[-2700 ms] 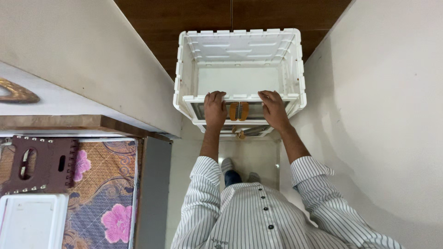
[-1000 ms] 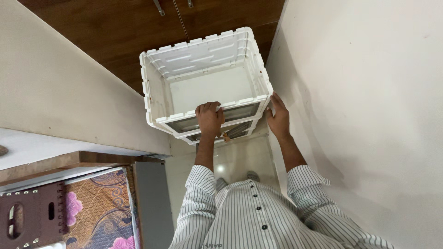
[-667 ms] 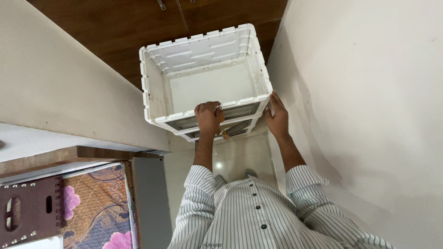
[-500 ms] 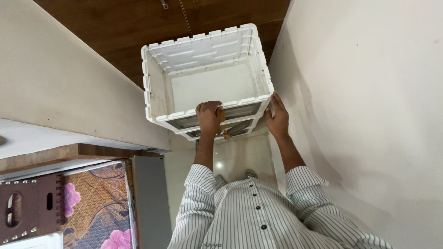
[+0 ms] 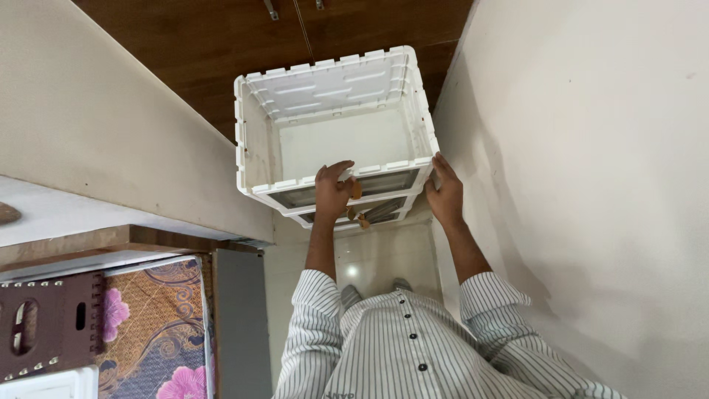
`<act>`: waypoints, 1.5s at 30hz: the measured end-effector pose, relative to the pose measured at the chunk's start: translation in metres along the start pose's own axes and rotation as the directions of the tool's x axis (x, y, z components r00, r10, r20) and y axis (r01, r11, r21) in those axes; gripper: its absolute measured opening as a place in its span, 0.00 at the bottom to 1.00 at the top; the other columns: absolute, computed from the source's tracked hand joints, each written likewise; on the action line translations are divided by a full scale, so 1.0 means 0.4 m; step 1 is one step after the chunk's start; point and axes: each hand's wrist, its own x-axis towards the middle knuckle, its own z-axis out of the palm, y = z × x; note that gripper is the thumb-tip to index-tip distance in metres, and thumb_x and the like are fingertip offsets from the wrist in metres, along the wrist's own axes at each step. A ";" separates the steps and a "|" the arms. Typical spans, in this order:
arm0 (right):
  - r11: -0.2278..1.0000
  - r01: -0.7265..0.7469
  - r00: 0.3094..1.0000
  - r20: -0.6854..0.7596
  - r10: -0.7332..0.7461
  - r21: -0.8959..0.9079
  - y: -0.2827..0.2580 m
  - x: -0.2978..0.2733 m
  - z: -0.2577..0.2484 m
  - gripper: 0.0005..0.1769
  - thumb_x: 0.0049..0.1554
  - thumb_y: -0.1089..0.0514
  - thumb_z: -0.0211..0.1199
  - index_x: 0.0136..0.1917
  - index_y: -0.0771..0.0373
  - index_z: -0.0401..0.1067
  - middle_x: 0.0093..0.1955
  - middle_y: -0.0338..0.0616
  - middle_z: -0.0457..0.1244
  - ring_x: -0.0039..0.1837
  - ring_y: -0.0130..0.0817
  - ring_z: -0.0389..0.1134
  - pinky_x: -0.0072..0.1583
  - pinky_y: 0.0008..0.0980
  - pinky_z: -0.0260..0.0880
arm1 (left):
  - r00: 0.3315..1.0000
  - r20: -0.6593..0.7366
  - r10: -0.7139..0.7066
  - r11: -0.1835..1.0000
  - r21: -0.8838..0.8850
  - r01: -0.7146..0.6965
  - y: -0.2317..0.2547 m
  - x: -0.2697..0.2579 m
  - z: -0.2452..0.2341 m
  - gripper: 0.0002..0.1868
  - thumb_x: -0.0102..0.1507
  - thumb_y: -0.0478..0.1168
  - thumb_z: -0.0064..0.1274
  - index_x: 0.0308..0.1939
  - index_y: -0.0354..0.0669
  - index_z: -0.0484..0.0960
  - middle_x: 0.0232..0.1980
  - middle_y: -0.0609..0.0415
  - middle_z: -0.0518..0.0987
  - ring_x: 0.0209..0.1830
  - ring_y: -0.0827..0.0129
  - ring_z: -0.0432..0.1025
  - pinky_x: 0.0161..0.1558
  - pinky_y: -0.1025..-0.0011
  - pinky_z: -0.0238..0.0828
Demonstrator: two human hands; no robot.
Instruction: The person assembles a white plastic folding storage box by unfolding its sides, inserting a metal mesh shelf, and stacking additional components on top. The person then places the assembled unit against a wall.
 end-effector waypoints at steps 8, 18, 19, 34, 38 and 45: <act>0.990 0.035 0.999 0.017 -0.038 0.134 -0.066 -0.013 0.015 0.27 0.60 0.70 0.59 0.72 0.67 0.67 0.78 0.55 0.58 0.81 0.47 0.57 0.74 0.36 0.61 | 0.966 -0.102 -0.236 0.890 -0.422 0.173 0.011 -0.106 -0.051 0.23 0.73 0.48 0.43 0.66 0.38 0.77 0.65 0.43 0.80 0.65 0.58 0.73 0.69 0.60 0.65; 0.909 -0.053 0.974 0.222 -0.044 0.414 -0.110 -0.016 0.077 0.27 0.72 0.50 0.45 0.77 0.67 0.60 0.79 0.56 0.56 0.81 0.45 0.54 0.79 0.40 0.52 | 0.906 -0.204 -0.370 0.760 -0.627 0.170 -0.036 -0.240 -0.056 0.36 0.74 0.57 0.33 0.77 0.33 0.61 0.79 0.37 0.62 0.81 0.51 0.54 0.78 0.57 0.49; 0.910 -0.058 0.971 0.237 -0.045 0.410 -0.114 -0.015 0.086 0.27 0.72 0.50 0.45 0.77 0.67 0.60 0.79 0.55 0.56 0.81 0.44 0.55 0.80 0.40 0.52 | 0.904 -0.214 -0.370 0.755 -0.636 0.159 -0.041 -0.246 -0.058 0.36 0.74 0.57 0.34 0.77 0.33 0.61 0.79 0.37 0.61 0.81 0.50 0.54 0.79 0.57 0.49; 0.893 0.068 0.911 0.338 -0.238 0.444 -0.245 -0.008 0.234 0.24 0.71 0.54 0.49 0.77 0.67 0.62 0.78 0.57 0.58 0.80 0.47 0.58 0.78 0.41 0.56 | 0.810 -0.364 -0.460 0.742 -0.659 0.125 -0.126 -0.302 -0.169 0.34 0.75 0.55 0.35 0.76 0.31 0.61 0.79 0.37 0.63 0.81 0.53 0.56 0.77 0.58 0.51; 0.895 0.096 0.909 0.328 -0.257 0.435 -0.294 -0.004 0.297 0.23 0.71 0.57 0.50 0.76 0.66 0.63 0.78 0.56 0.59 0.79 0.46 0.59 0.77 0.40 0.59 | 0.808 -0.382 -0.449 0.731 -0.676 0.086 -0.195 -0.277 -0.212 0.33 0.75 0.53 0.35 0.76 0.31 0.62 0.79 0.37 0.63 0.81 0.53 0.56 0.77 0.58 0.51; 0.936 0.134 0.908 0.337 -0.247 0.324 -0.399 -0.001 0.391 0.24 0.64 0.63 0.60 0.73 0.64 0.66 0.76 0.54 0.59 0.76 0.45 0.62 0.71 0.38 0.67 | 0.823 -0.376 -0.426 0.740 -0.668 0.078 -0.273 -0.227 -0.298 0.35 0.75 0.55 0.34 0.76 0.29 0.62 0.79 0.36 0.63 0.80 0.51 0.57 0.77 0.58 0.53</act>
